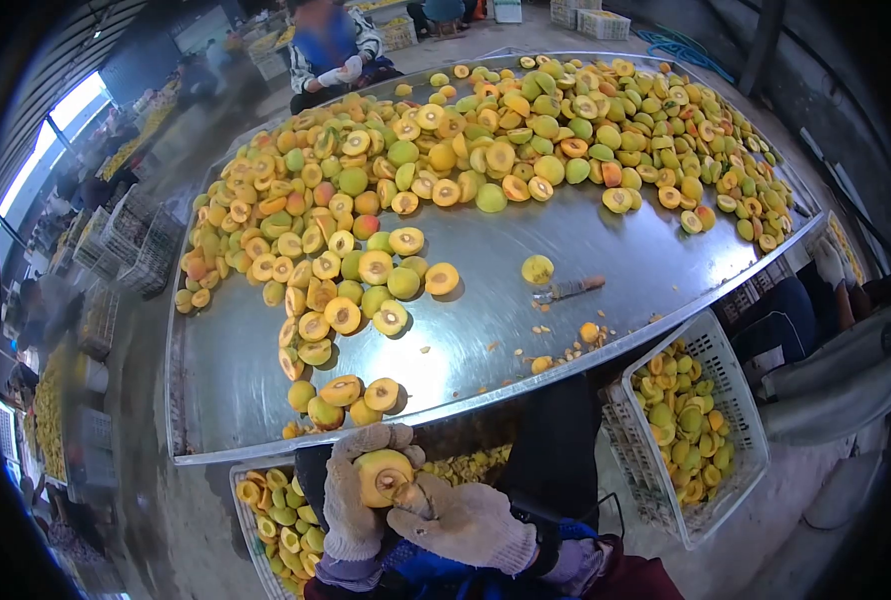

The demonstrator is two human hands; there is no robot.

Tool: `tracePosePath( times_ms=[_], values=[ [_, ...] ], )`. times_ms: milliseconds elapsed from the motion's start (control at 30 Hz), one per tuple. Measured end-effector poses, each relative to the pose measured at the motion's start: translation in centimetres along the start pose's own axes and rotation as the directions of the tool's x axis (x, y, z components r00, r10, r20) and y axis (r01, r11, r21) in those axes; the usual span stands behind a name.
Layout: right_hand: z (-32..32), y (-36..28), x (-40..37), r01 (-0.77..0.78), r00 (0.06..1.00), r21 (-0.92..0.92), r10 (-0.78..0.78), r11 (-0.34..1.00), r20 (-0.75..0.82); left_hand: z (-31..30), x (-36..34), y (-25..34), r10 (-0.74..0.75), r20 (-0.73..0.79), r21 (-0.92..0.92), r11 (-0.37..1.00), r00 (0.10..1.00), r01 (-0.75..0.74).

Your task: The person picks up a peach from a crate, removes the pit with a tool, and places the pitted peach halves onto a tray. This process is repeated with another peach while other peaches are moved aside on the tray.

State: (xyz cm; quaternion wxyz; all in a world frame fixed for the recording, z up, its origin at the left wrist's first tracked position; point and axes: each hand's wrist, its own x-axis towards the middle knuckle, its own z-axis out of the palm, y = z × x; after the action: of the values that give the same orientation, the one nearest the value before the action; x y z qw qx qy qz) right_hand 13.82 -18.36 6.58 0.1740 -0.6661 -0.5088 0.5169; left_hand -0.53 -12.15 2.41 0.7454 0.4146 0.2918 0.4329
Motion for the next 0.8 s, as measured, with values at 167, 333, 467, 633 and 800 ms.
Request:
tracePosePath(
  times_ms=[167,333,467,633,800],
  values=[
    [0.3,0.7,-0.2,0.146,0.989,0.064,-0.144,0.987,-0.032,0.6,-0.3,0.1,0.091,0.012,0.105,0.990,0.996,-0.091],
    [-0.1,0.7,-0.6,0.124,0.991,0.008,-0.124,0.992,0.059,0.1,1.4,3.7,-0.101,0.206,0.424,0.906,0.973,0.005],
    [-0.6,0.7,-0.7,0.083,0.982,0.239,-0.120,0.967,0.143,0.9,1.9,3.9,-0.217,0.228,0.381,0.917,0.949,0.117],
    [0.1,2.2,-0.7,-0.053,0.932,0.555,-0.158,0.830,0.327,1.0,0.0,1.5,0.112,0.126,0.603,0.780,0.986,-0.166],
    [-0.7,2.1,-0.3,-0.186,0.875,0.579,-0.134,0.794,0.466,2.0,0.4,1.9,0.012,0.104,0.141,0.990,0.994,-0.027]
  ],
)
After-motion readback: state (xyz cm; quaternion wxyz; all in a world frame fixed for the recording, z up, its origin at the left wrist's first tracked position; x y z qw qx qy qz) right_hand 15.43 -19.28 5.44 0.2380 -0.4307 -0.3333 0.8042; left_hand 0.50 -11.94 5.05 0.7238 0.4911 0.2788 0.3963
